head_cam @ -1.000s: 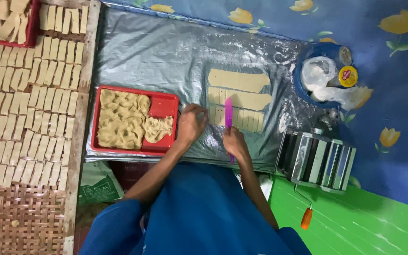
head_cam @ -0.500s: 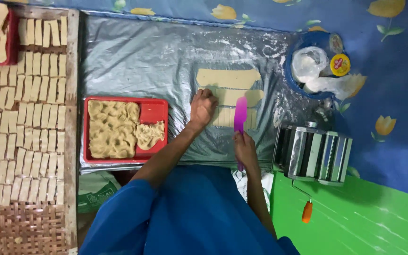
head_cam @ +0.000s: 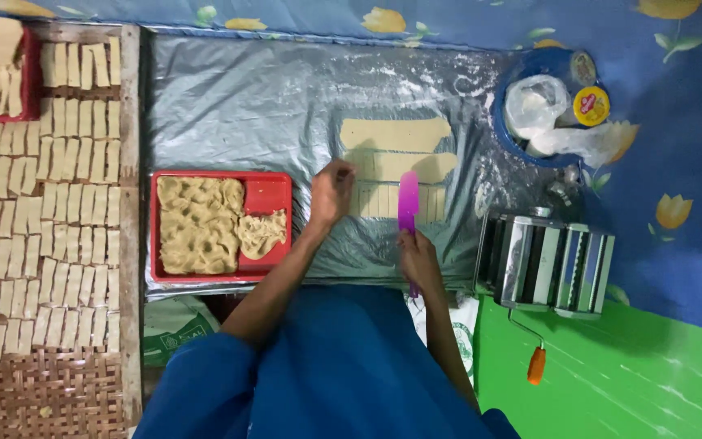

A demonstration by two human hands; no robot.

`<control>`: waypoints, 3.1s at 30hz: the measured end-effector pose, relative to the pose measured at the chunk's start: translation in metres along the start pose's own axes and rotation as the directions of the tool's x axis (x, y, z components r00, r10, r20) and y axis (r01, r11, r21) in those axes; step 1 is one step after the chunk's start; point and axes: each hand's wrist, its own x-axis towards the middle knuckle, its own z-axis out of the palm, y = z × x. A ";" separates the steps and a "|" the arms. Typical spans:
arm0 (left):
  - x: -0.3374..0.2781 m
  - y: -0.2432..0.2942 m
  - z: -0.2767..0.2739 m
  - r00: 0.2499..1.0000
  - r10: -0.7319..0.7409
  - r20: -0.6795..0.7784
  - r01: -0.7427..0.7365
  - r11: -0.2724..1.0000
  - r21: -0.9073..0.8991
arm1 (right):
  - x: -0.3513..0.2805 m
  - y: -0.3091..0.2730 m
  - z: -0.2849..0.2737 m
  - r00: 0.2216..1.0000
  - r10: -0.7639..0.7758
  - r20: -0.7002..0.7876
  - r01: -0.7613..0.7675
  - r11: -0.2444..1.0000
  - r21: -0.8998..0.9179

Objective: Cutting strips of dough into smaller uniform pieces using a plastic knife.

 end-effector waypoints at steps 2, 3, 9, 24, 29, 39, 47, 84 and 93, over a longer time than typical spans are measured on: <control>-0.018 0.009 -0.034 1.000 -0.029 -0.002 0.029 0.998 0.056 | -0.010 -0.021 0.001 0.999 -0.042 0.013 0.042 0.999 -0.013; -0.026 0.015 -0.050 0.998 -0.061 0.003 0.060 0.992 0.109 | -0.015 -0.031 0.001 0.997 -0.076 0.021 0.077 0.997 -0.025; -0.085 -0.004 -0.137 0.989 -0.141 -0.032 0.145 0.962 0.230 | 0.033 0.030 0.013 0.956 -0.292 -0.019 0.293 0.949 0.120; -0.095 0.053 -0.137 0.970 -0.189 0.153 0.106 0.894 0.436 | 0.012 -0.104 0.033 0.999 0.001 -0.033 -0.015 0.906 -0.422; -0.061 0.019 -0.045 0.978 -0.013 0.210 -0.074 0.913 0.401 | 0.032 -0.084 0.029 1.000 -0.018 -0.013 0.009 0.873 -0.487; -0.030 0.049 0.038 0.947 0.115 0.301 -0.301 0.646 0.701 | 0.060 -0.047 0.028 1.000 -0.013 0.029 0.027 0.821 -0.570; -0.021 -0.002 0.073 0.973 0.011 0.231 -0.181 0.656 0.732 | 0.065 -0.036 0.029 0.999 -0.042 0.031 0.052 0.852 -0.521; -0.017 0.019 0.053 0.982 0.073 0.173 -0.169 0.749 0.641 | 0.012 -0.078 0.021 0.990 0.097 0.104 -0.023 0.834 -0.552; -0.018 0.007 0.060 0.982 0.052 0.179 -0.165 0.694 0.701 | 0.008 -0.139 0.020 0.996 0.042 0.083 0.007 0.856 -0.516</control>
